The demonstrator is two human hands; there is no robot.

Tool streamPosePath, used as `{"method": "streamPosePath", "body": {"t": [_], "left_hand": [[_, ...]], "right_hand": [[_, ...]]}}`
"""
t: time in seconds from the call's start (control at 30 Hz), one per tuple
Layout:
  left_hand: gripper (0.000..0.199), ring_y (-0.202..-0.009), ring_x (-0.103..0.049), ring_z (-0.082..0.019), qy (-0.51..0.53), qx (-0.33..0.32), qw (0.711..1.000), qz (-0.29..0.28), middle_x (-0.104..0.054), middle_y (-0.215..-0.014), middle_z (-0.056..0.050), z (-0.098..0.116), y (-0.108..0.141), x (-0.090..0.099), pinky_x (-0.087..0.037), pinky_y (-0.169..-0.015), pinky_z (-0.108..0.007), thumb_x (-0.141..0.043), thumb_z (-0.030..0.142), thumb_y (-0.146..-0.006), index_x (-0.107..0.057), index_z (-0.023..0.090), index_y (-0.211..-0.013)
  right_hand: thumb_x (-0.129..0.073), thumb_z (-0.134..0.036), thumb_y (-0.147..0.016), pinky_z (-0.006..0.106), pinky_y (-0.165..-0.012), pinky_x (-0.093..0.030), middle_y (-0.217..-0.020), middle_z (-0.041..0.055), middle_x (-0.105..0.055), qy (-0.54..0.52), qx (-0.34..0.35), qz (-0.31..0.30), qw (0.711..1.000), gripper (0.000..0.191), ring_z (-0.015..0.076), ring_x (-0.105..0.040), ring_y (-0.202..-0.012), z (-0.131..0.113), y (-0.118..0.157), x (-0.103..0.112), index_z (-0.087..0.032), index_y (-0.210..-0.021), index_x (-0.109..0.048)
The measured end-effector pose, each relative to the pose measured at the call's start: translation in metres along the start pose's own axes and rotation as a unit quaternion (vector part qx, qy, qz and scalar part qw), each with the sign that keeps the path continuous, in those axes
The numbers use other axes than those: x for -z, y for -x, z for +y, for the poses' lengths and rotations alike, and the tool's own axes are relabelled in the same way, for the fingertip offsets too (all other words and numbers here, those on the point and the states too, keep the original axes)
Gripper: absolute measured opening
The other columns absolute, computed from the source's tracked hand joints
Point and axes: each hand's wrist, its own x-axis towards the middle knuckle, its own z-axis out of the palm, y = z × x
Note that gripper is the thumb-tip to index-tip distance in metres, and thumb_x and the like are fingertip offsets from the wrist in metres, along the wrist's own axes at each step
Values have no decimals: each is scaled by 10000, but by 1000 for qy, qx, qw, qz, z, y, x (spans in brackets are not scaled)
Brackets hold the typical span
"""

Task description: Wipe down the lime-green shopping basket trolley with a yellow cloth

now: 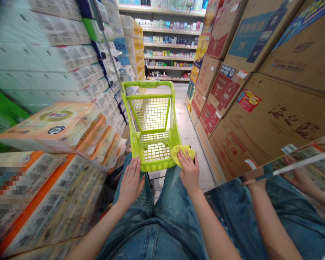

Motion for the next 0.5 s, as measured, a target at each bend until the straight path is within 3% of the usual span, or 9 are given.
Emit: {"method": "streamPosePath", "body": {"t": [0.07,0.27,0.33,0.4,0.5], "left_hand": [[759,-1511,-186,-263,4,3,1000,2,-285,-1603,-152,1,0,0,-309,-1185,-459,-449,163,-910,-75,92,-1567],[739,-1507,-196,-269,17,17,1000,5,-284,-1600,-166,4,-1,1,-318,-1180,-469,-440,182,-920,-91,92,-1566],[744,-1506,-197,-272,14,13,1000,6,-283,-1600,-171,3,-1,1,-320,-1178,-467,-447,190,-918,-95,91,-1566],[749,-1504,-205,-275,11,11,1000,5,-278,-1601,-171,2,-1,1,-321,-1177,-464,-447,189,-916,-91,97,-1567],[742,-1501,-217,-271,5,5,1000,6,-282,-1601,-162,-1,0,1,-314,-1179,-457,-425,171,-917,-78,100,-1570]], "right_hand": [[-369,27,-744,508,-1208,-207,-1429,66,-568,-4,-16,5,1000,760,209,-393,-1431,-14,0,-5,-205,-1464,-446],[-396,21,-774,454,-1229,-179,-1460,48,-537,-52,13,-49,997,697,190,-341,-1457,-103,-3,-33,-177,-1437,-482],[-419,-6,-802,435,-1228,-190,-1467,55,-529,-62,26,-57,996,653,184,-335,-1459,-121,-6,-40,-168,-1430,-491],[-430,-25,-822,431,-1228,-189,-1468,61,-527,-65,39,-59,995,637,181,-334,-1459,-126,-7,-42,-169,-1440,-479],[-406,-16,-833,449,-1232,-148,-1455,58,-542,-62,68,-65,994,654,173,-352,-1450,-108,-4,-34,-196,-1461,-451]]}}
